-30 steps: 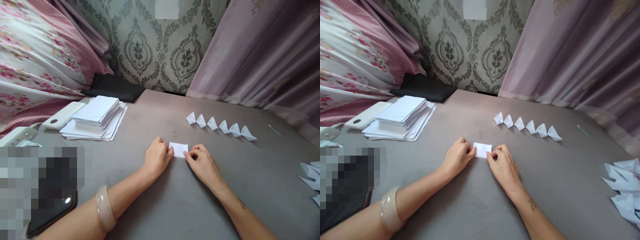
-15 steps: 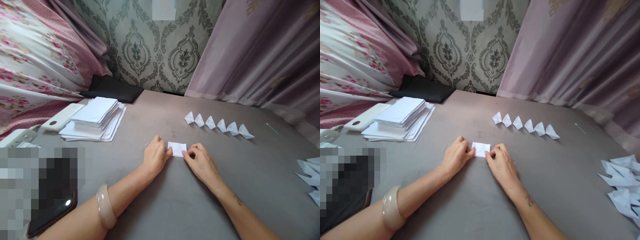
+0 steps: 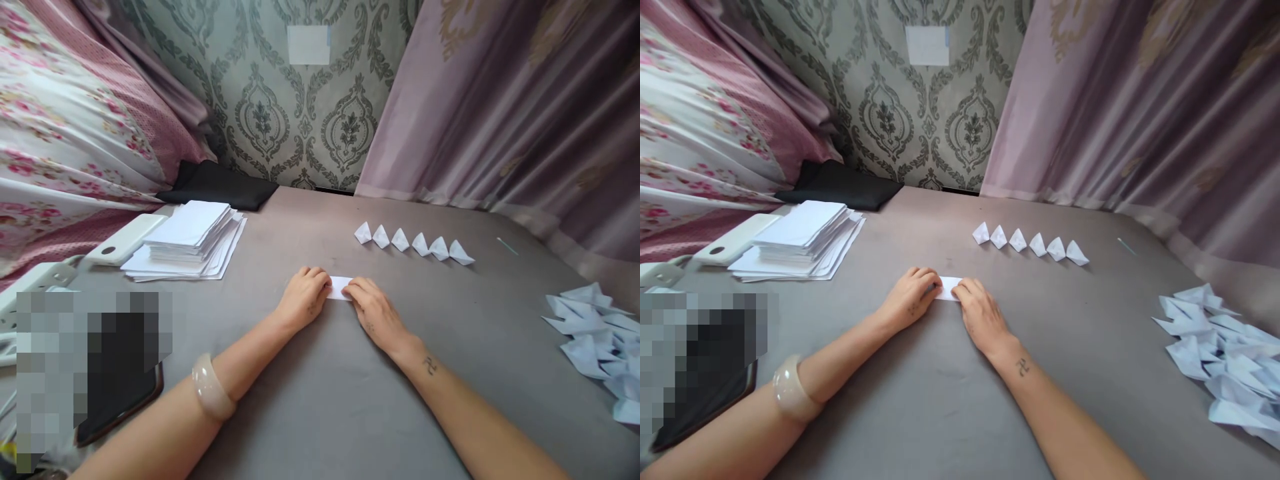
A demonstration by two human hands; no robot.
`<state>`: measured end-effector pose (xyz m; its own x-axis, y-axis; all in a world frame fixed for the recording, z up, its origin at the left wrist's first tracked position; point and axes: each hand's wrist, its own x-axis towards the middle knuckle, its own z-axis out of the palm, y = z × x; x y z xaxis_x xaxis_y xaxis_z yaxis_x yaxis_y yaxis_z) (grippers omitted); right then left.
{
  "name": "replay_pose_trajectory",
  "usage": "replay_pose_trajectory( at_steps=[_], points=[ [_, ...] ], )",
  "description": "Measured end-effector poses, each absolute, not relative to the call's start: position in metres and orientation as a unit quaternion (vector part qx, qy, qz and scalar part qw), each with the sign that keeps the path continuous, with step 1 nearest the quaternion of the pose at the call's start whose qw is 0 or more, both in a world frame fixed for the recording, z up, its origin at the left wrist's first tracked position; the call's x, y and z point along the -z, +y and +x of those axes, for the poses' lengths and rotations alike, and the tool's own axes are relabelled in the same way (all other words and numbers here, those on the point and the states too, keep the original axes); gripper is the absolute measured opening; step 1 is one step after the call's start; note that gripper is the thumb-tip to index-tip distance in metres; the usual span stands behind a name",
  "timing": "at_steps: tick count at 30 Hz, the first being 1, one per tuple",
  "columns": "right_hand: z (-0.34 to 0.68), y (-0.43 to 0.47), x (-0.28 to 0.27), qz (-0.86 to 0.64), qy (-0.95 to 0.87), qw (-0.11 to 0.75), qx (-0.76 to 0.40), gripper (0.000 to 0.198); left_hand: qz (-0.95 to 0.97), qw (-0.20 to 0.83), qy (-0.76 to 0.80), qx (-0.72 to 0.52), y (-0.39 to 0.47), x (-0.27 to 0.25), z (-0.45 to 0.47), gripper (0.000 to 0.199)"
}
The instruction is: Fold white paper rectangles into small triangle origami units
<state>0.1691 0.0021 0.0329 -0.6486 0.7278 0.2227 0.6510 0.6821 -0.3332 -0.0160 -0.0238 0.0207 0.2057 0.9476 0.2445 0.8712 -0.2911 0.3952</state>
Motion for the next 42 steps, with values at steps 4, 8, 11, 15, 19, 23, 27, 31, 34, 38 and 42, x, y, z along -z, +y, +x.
replay_pose_trajectory(
  at_steps=[4,8,11,15,19,23,27,31,34,38,42],
  points=[
    [0.169,-0.007,-0.038,-0.375,-0.916,0.135,-0.052,0.028,0.732,0.144,0.609,-0.269,-0.029,-0.016,-0.021,0.017],
    [0.162,-0.027,-0.043,-0.387,-0.916,0.102,0.039,0.034,0.701,0.156,0.64,-0.273,-0.031,-0.012,-0.017,0.021],
    [0.155,-0.04,-0.044,-0.394,-0.913,0.08,0.078,0.043,0.686,0.15,0.658,-0.272,-0.03,-0.012,-0.014,0.022],
    [0.151,-0.045,-0.042,-0.399,-0.91,0.061,0.095,0.045,0.682,0.16,0.665,-0.258,-0.031,-0.015,-0.013,0.024],
    [0.152,-0.042,-0.037,-0.398,-0.909,0.062,0.101,0.043,0.687,0.162,0.662,-0.253,-0.032,-0.017,-0.015,0.025],
    [0.155,-0.04,-0.031,-0.407,-0.903,0.078,0.113,0.041,0.689,0.163,0.66,-0.251,-0.032,-0.018,-0.016,0.025],
    [0.16,-0.041,-0.03,-0.421,-0.893,0.082,0.138,0.042,0.692,0.17,0.654,-0.255,-0.032,-0.017,-0.017,0.025],
    [0.163,-0.04,-0.032,-0.427,-0.887,0.086,0.153,0.037,0.674,0.175,0.667,-0.265,-0.034,-0.017,-0.019,0.031],
    [0.165,-0.033,-0.031,-0.45,-0.873,0.115,0.145,0.031,0.662,0.181,0.674,-0.274,-0.035,-0.017,-0.018,0.033],
    [0.171,-0.02,-0.026,-0.476,-0.859,0.165,0.09,0.026,0.644,0.207,0.678,-0.287,-0.037,-0.021,-0.016,0.033],
    [0.174,-0.012,-0.022,-0.479,-0.855,0.193,0.043,0.017,0.635,0.227,0.679,-0.289,-0.037,-0.027,-0.016,0.034]
  ],
)
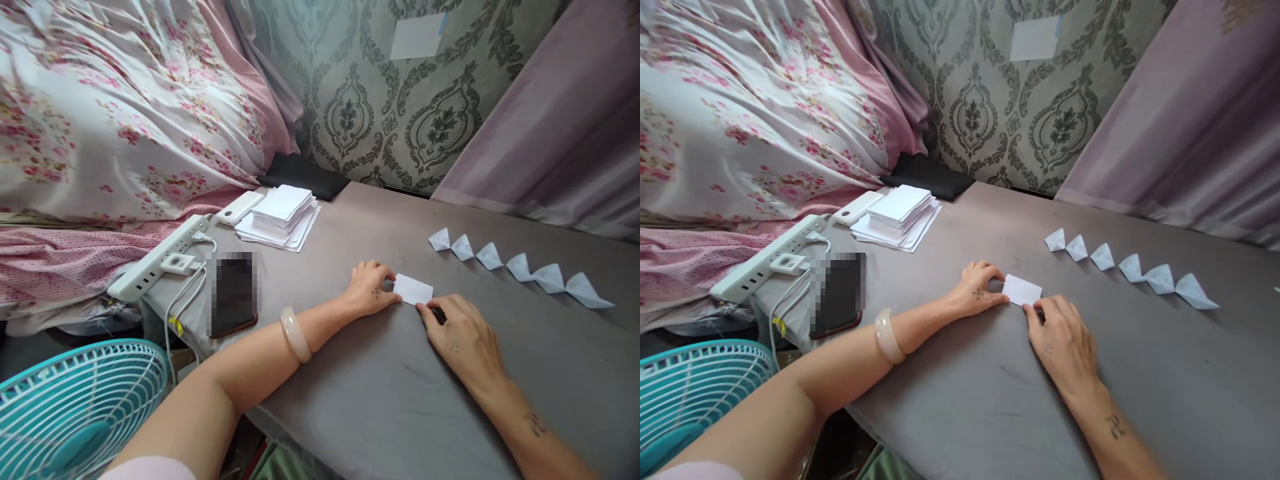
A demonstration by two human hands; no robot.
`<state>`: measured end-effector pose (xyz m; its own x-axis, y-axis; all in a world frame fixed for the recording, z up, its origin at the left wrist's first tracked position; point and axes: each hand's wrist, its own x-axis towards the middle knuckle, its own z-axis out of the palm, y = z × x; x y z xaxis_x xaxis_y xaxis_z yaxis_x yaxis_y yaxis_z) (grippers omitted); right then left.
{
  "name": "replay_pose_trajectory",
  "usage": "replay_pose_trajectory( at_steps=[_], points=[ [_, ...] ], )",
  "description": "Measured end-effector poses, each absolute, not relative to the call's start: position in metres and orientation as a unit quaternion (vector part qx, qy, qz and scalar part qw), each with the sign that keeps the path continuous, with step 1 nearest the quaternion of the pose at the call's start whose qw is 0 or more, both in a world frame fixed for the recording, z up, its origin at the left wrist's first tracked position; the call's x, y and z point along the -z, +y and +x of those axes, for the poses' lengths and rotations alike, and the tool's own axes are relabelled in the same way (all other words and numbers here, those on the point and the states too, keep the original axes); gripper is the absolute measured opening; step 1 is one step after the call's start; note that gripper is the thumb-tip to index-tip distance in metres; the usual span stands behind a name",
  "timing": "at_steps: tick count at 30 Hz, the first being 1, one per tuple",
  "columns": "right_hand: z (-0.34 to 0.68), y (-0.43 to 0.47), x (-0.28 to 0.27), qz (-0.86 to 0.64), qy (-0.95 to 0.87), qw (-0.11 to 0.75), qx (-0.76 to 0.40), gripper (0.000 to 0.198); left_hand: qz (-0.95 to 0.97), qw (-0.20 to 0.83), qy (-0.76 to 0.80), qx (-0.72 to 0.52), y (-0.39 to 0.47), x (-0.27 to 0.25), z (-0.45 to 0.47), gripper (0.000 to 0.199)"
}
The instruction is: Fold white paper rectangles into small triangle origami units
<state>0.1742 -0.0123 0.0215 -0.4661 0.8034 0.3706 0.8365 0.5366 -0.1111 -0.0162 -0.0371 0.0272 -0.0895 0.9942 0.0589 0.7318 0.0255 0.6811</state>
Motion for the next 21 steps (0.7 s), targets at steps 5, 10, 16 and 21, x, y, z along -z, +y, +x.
replay_pose_trajectory(
  at_steps=[5,10,16,21],
  points=[
    [0.17,-0.012,-0.021,-0.516,-0.829,0.216,0.003,0.019,0.646,0.232,0.669,-0.286,-0.036,-0.029,-0.014,0.019],
    [0.168,-0.015,-0.025,-0.448,-0.833,0.323,0.035,0.04,0.716,0.1,0.624,-0.297,-0.041,-0.027,-0.009,0.007],
    [0.169,-0.017,-0.032,-0.37,-0.874,0.314,0.039,0.022,0.742,0.008,0.618,-0.26,-0.046,-0.028,-0.008,0.009],
    [0.169,-0.014,-0.032,-0.343,-0.897,0.275,0.04,0.023,0.776,-0.013,0.592,-0.217,-0.05,-0.033,-0.006,0.016]
  ],
)
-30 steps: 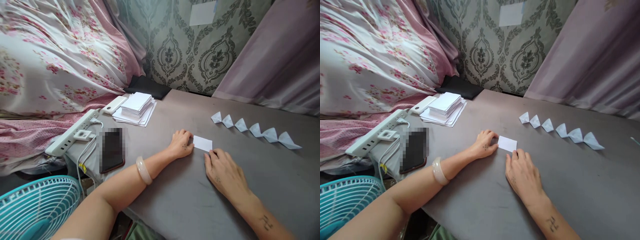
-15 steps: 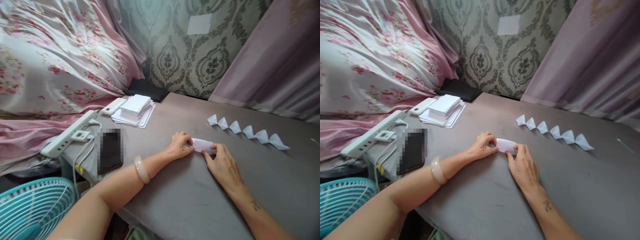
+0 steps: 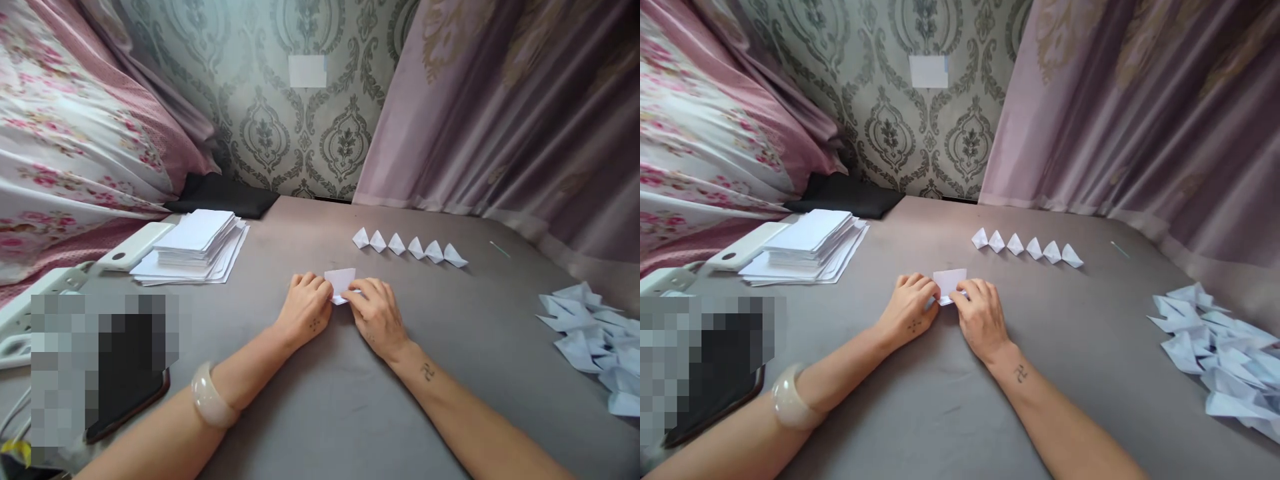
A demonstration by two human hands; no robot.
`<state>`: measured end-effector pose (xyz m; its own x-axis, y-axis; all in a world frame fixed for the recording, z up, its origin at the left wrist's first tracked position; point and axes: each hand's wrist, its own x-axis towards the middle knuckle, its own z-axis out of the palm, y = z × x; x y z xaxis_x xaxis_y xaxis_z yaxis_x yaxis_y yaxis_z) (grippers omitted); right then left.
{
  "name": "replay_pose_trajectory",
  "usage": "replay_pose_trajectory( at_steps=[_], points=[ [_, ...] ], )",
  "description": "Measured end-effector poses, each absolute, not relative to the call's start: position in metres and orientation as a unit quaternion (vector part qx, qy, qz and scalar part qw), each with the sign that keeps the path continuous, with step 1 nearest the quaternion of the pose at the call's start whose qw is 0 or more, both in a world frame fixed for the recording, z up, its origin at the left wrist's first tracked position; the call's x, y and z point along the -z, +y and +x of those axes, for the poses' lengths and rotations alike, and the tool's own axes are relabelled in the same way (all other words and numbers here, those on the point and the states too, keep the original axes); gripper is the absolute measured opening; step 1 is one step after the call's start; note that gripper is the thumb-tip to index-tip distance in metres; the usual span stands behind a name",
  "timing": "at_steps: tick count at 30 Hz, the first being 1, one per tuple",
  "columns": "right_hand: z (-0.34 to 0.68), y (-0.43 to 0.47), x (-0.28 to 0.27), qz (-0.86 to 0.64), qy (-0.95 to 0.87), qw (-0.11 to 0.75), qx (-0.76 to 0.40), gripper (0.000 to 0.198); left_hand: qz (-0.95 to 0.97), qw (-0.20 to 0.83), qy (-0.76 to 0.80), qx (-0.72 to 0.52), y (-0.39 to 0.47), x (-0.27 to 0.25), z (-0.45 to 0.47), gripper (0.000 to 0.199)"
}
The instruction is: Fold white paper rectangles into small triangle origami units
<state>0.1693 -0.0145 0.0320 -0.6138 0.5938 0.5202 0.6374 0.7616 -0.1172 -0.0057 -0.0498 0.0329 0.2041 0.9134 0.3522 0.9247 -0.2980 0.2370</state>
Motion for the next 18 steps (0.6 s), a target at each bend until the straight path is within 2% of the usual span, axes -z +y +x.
replay_pose_trajectory(
  at_steps=[4,6,12,18],
  points=[
    [0.1731,-0.011,-0.029,-0.318,-0.912,0.254,0.053,0.022,-0.784,0.005,-0.583,0.214,-0.0516,-0.0322,-0.0069,0.036],
    [0.1754,-0.011,-0.0278,-0.309,-0.918,0.242,0.057,0.021,-0.79,0.0,-0.579,0.201,-0.0512,-0.0306,-0.009,0.039],
    [0.1777,-0.0163,-0.0301,-0.311,-0.933,0.173,0.046,0.023,-0.798,0.001,-0.579,0.167,-0.0495,-0.0304,-0.0131,0.034],
    [0.1778,-0.0119,-0.032,-0.339,-0.922,0.178,0.059,0.024,-0.806,0.022,-0.572,0.152,-0.0502,-0.0352,-0.0116,0.024]
  ],
)
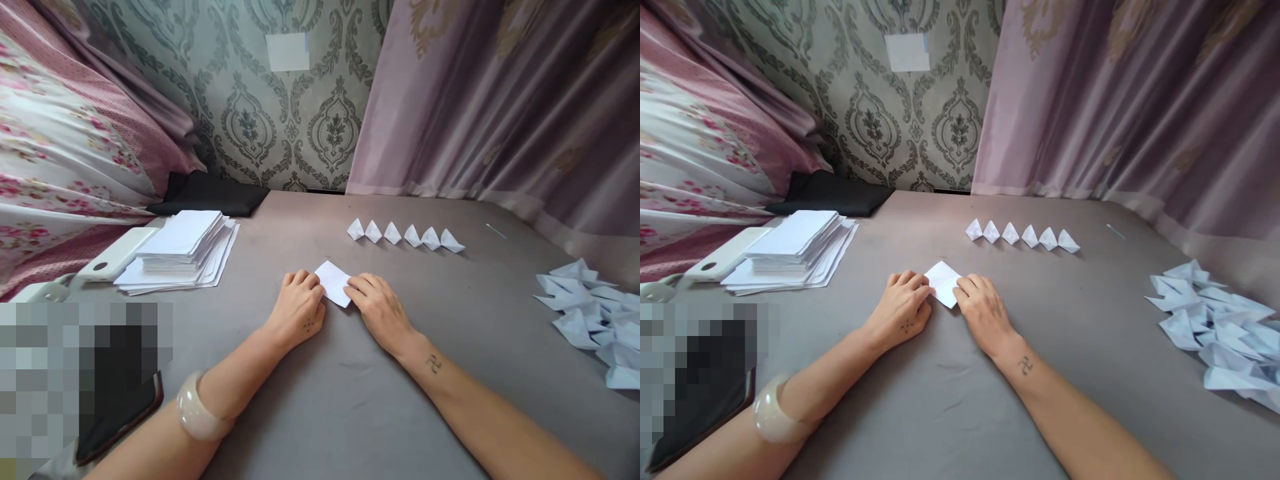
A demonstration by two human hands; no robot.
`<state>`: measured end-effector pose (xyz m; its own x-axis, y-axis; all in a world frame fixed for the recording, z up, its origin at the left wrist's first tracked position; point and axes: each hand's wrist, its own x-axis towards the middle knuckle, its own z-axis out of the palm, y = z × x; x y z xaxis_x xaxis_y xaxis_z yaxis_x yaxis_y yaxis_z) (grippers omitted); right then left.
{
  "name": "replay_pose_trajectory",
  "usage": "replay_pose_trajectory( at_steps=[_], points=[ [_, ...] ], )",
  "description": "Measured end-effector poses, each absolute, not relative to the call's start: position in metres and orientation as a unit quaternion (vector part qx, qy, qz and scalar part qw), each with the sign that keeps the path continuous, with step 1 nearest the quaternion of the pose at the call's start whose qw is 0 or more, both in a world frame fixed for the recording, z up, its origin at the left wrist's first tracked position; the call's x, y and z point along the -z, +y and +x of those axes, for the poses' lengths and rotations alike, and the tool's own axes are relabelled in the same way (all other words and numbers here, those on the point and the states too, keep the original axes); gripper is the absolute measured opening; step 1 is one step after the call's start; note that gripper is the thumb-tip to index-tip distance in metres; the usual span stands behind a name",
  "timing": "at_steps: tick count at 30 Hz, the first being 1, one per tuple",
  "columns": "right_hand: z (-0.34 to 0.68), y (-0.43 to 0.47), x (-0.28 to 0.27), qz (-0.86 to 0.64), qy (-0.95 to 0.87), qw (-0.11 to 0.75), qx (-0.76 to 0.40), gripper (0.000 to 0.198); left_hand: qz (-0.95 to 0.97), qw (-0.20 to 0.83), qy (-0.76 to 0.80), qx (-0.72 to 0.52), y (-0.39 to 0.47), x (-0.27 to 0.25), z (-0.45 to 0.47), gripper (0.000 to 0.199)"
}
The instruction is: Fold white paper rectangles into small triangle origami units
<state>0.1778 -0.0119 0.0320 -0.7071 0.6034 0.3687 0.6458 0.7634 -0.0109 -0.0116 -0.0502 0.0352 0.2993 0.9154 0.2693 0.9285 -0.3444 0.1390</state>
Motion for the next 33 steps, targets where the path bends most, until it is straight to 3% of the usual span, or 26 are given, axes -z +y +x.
replay_pose_trajectory(
  at_steps=[4,7,13,16,33],
  points=[
    [0.182,-0.01,-0.03,-0.353,-0.92,0.171,0.02,0.033,-0.827,-0.006,-0.538,0.164,-0.049,-0.034,-0.011,0.025],
    [0.185,-0.009,-0.029,-0.359,-0.915,0.183,-0.012,0.027,-0.822,-0.057,-0.53,0.2,-0.048,-0.03,-0.011,0.028],
    [0.19,-0.004,-0.026,-0.39,-0.886,0.228,-0.106,0.023,-0.746,-0.142,-0.584,0.288,-0.046,-0.025,-0.01,0.008],
    [0.188,-0.002,-0.024,-0.407,-0.865,0.262,-0.132,0.023,-0.727,-0.167,-0.592,0.305,-0.045,-0.025,-0.01,0.008],
    [0.17,0.008,-0.012,-0.524,-0.787,0.289,-0.147,0.017,-0.684,-0.154,-0.641,0.312,-0.039,-0.024,0.001,0.019]
  ],
)
